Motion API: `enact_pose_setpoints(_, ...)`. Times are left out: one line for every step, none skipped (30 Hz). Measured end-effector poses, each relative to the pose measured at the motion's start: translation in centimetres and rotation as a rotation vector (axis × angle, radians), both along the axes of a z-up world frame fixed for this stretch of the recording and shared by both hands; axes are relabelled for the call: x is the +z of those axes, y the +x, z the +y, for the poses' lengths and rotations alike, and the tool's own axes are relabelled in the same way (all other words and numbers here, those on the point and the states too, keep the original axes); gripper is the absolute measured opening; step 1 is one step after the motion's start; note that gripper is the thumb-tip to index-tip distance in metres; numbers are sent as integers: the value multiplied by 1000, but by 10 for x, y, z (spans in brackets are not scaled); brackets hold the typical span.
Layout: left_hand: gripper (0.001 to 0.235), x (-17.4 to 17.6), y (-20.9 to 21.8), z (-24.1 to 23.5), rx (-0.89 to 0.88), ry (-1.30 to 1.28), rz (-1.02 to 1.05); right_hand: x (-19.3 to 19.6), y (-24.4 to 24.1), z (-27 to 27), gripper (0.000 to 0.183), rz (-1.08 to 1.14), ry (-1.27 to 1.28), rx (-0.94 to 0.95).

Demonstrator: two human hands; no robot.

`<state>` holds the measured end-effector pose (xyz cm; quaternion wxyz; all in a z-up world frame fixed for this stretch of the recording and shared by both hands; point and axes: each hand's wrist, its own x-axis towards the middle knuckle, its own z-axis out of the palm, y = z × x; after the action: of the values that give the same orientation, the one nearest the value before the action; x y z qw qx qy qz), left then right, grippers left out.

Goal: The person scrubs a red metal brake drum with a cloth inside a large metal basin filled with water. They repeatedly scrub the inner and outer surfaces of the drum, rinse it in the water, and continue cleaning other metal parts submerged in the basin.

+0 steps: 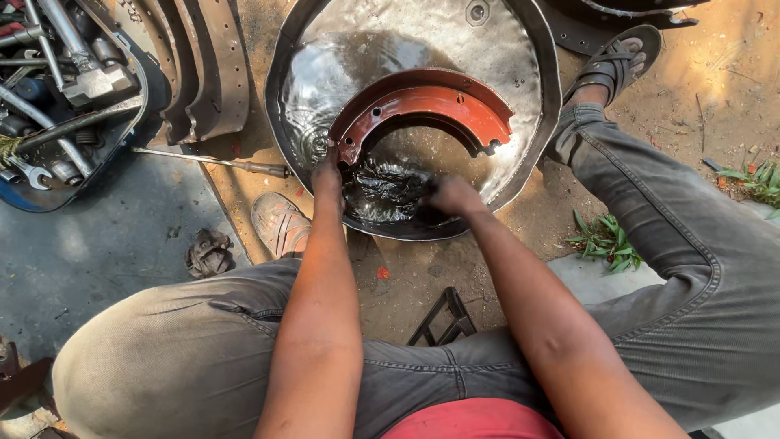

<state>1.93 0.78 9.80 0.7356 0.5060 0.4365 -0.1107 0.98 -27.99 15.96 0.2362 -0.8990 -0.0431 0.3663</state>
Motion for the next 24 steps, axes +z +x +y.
enact_pose_setpoints(59, 4, -2, 1, 4, -28, 37, -1, 4, -19, 41, -41, 39, -195)
enact_pose_setpoints(61, 7, -1, 1, -2, -73, -39, 1, 12, -38, 46, 5, 83, -459)
enact_pose_setpoints(62, 10, -2, 4, -9, -118, -115, 5, 19, -56, 52, 52, 127, -723)
enact_pose_setpoints(64, 11, -4, 5, -13, -164, -183, 9, 20, -70, 62, 41, 289, -951)
enact_pose_setpoints(64, 11, -2, 6, -24, -150, -169, 10, 22, -80, 77, 26, 454, -1177)
enact_pose_setpoints(65, 11, -4, 8, -36, -135, -149, 8, 23, -84, 81, -21, 566, -1132)
enact_pose_setpoints(65, 11, -5, 8, -47, -120, -129, 4, 25, -88, 86, -67, 677, -1084)
enact_pose_setpoints(66, 12, -4, 7, -81, -84, -111, -1, 30, -93, 91, -116, 788, -1031)
enact_pose_setpoints(67, 13, -5, 8, -115, -48, -92, -7, 37, -94, 75, -255, 653, -985)
enact_pose_setpoints(68, 15, -4, 10, -147, -7, -76, -13, 45, -90, 64, -390, 521, -931)
enact_pose_setpoints(67, 17, -2, 8, -132, -7, -84, -15, 49, -87, 59, -521, 388, -871)
enact_pose_setpoints(66, 21, 2, 6, -116, -6, -94, -13, 52, -85, 58, -504, 267, -869)
enact_pose_setpoints(66, 26, 6, 5, -101, -6, -105, -6, 55, -84, 57, -485, 146, -863)
enact_pose_setpoints(65, 34, 10, 6, -149, 58, -68, 4, 58, -82, 57, -461, 25, -854)
enact_pose_setpoints(65, 44, 16, 8, -197, 122, -30, 14, 65, -81, 57, -469, 14, -838)
enact_pose_setpoints(66, 55, 21, 10, -245, 185, 12, 24, 73, -79, 56, -475, 1, -820)
enact_pose_setpoints(66, 64, 25, 12, -339, 268, 32, 33, 81, -77, 56, -480, -12, -802)
enact_pose_setpoints(66, 73, 34, 15, -431, 355, 47, 40, 92, -75, 57, -446, -27, -808)
enact_pose_setpoints(67, 81, 43, 18, -522, 442, 63, 46, 103, -75, 57, -412, -43, -814)
enact_pose_setpoints(69, 86, 50, 20, -566, 513, 99, 49, 112, -75, 58, -379, -61, -820)
enact_pose_setpoints(71, 91, 57, 22, -610, 584, 135, 48, 124, -74, 57, -412, -102, -751)
enact_pose_setpoints(75, 95, 62, 20, -658, 650, 173, 46, 135, -76, 56, -444, -148, -682)
enact_pose_setpoints(70, 98, 66, 18, -645, 710, 164, 43, 146, -78, 56, -475, -193, -613)
enact_pose_setpoints(66, 102, 70, 14, -633, 767, 154, 41, 157, -79, 56, -454, -166, -619)
